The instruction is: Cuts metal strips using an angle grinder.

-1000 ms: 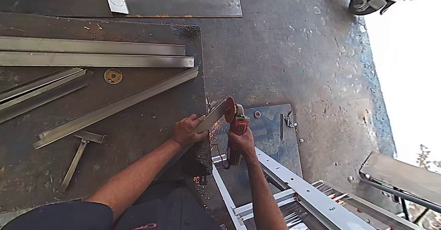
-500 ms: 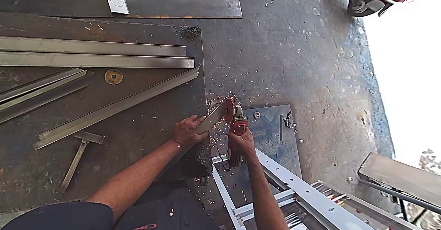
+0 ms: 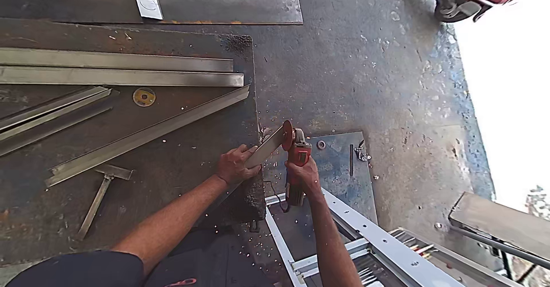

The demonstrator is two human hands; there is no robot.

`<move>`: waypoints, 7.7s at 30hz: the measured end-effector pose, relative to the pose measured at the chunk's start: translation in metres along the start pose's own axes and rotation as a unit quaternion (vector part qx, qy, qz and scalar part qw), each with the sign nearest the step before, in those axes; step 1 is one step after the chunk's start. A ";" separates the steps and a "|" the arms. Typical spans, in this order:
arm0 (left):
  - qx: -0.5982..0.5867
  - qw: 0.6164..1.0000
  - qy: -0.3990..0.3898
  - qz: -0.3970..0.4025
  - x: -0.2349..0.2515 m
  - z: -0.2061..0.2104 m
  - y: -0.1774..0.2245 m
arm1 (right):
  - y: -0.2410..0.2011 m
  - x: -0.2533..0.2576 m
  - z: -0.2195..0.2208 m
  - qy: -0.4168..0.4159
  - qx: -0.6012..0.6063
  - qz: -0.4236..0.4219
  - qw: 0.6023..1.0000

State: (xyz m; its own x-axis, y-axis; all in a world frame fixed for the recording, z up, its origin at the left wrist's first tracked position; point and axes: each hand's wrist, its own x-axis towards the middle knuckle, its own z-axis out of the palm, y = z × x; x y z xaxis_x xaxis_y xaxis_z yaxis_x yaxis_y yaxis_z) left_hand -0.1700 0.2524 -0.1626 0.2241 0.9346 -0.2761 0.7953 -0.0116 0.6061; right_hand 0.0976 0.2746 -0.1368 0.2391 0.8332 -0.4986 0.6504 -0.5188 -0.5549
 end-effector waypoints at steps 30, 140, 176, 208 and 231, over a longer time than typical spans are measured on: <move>-0.037 0.994 -0.092 -0.048 -0.025 -0.026 0.032 | 0.152 -0.229 0.019 0.067 0.226 0.105 0.966; 0.226 0.959 0.021 0.170 0.001 -0.057 -0.062 | 0.021 -0.040 -0.032 -0.069 -0.042 -0.057 0.995; 0.178 0.937 0.300 -0.009 -0.005 -0.002 -0.062 | 0.048 -0.030 -0.101 -0.186 -0.151 -0.133 0.962; 0.185 0.940 0.287 -0.021 -0.004 -0.003 -0.059 | 0.042 -0.009 -0.084 -0.192 -0.172 -0.154 0.954; 0.168 0.948 0.269 -0.021 -0.005 -0.005 -0.059 | 0.034 0.004 -0.086 -0.218 -0.195 -0.154 0.944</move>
State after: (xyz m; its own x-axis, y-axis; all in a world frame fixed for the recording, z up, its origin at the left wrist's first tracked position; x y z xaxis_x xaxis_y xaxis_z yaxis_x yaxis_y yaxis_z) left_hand -0.2209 0.2502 -0.1934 -0.0597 0.9816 0.1812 0.9521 0.0015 0.3057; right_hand 0.1826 0.2773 -0.1006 -0.2690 0.7302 -0.6281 0.8770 -0.0838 -0.4731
